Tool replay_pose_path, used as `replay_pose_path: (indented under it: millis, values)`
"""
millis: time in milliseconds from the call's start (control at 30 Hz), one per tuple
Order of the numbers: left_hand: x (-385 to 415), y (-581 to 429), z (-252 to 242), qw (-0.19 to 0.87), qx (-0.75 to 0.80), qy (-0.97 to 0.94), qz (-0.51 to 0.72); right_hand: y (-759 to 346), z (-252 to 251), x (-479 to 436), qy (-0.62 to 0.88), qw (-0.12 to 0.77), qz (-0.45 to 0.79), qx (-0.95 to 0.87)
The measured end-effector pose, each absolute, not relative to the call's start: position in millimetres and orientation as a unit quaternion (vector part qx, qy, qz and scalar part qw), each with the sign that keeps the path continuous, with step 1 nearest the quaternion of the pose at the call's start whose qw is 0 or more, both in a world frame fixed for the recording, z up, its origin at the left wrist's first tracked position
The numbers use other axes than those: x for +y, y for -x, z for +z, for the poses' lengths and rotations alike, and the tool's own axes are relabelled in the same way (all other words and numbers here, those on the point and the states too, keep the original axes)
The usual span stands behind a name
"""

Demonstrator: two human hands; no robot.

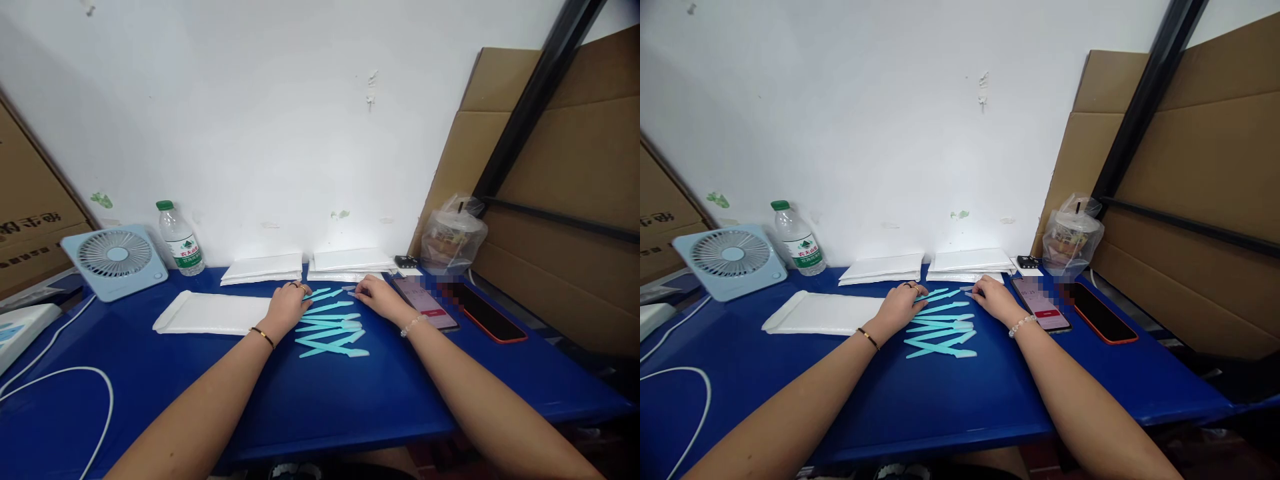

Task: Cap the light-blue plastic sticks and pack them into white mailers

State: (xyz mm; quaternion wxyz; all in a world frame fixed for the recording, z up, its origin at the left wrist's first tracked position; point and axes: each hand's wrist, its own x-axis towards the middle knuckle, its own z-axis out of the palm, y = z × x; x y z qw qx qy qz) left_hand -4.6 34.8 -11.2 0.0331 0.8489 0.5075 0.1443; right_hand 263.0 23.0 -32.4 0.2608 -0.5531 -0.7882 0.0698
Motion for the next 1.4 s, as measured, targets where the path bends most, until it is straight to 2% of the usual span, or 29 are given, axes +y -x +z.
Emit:
replay_pose_path:
  millis: [133, 300, 467, 600, 833, 1000, 1100, 1267, 1400]
  values:
    - [37, 4, -12, 0.019, 0.498, -0.857, 0.134, -259, -30, 21, 0.557, 0.271, 0.076, -0.782]
    - [37, 4, -12, -0.002, 0.494, -0.859, 0.136, -260, -24, 18, 0.566, 0.364, 0.221, -0.706]
    - [39, 7, -12, 0.03, 0.502, -0.851, 0.153, -260, -22, 18, 0.516, 0.447, 0.356, -0.638]
    - [38, 8, -10, 0.062, 0.502, -0.844, 0.176, -258, -23, 20, 0.509, 0.482, 0.392, -0.596]
    - [34, 5, -6, 0.125, 0.489, -0.839, 0.205, -250, -25, 19, 0.499, 0.499, 0.402, -0.584]
    - [34, 4, -7, 0.184, 0.468, -0.838, 0.213, -240, -19, 11, 0.476, 0.466, 0.436, -0.605]
    - [36, 6, -9, 0.196, 0.469, -0.838, 0.199, -244, -20, 13, 0.5, 0.427, 0.375, -0.653]
    - [43, 8, -16, 0.086, 0.519, -0.826, 0.203, -258, -33, 28, 0.538, 0.354, 0.12, -0.755]
    - [51, 9, -23, 0.083, 0.524, -0.825, 0.193, -255, -39, 36, 0.544, 0.317, 0.1, -0.77]
